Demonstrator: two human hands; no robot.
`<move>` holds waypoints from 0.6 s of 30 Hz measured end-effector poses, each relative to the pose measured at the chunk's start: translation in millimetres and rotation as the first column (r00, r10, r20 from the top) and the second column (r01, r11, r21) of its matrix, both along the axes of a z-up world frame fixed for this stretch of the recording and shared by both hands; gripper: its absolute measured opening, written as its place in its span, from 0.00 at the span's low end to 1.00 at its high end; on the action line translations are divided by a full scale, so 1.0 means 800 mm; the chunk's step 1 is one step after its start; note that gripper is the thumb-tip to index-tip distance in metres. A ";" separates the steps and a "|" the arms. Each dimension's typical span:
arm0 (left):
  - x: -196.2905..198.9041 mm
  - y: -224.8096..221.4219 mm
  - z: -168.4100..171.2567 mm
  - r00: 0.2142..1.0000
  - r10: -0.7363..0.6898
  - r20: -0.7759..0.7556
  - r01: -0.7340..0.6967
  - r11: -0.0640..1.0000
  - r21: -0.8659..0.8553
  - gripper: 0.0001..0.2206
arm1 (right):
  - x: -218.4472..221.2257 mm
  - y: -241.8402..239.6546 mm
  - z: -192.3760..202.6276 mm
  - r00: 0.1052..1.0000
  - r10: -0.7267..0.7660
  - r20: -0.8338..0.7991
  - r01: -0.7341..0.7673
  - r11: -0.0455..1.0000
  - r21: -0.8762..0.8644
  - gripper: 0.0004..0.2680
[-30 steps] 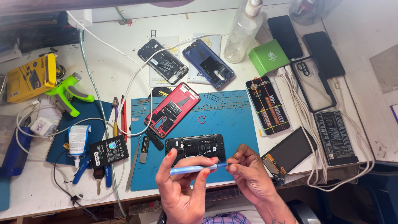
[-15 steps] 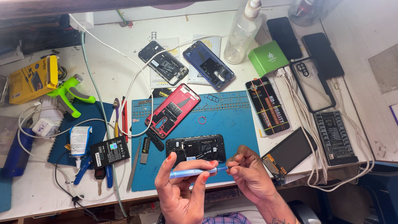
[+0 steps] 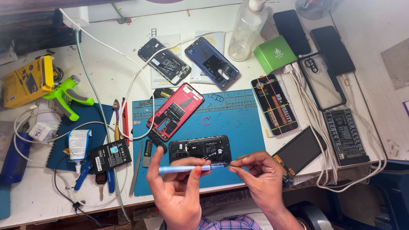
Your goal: The person works on a disassembled mobile phone at a repair bench, handling a new screen assembly and a case, and uses a tool to work on the internal chassis of the device.
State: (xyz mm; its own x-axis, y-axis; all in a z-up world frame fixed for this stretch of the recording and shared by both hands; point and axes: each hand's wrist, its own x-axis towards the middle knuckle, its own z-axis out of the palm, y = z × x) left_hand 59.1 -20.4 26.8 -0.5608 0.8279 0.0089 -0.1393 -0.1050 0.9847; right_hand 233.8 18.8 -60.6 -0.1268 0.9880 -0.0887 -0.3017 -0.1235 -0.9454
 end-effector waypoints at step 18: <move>0.005 -0.013 -0.016 0.964 -0.118 -0.239 0.161 0.973 0.168 0.34 | 0.000 0.000 0.004 1.000 0.020 0.015 -0.020 1.000 0.003 0.12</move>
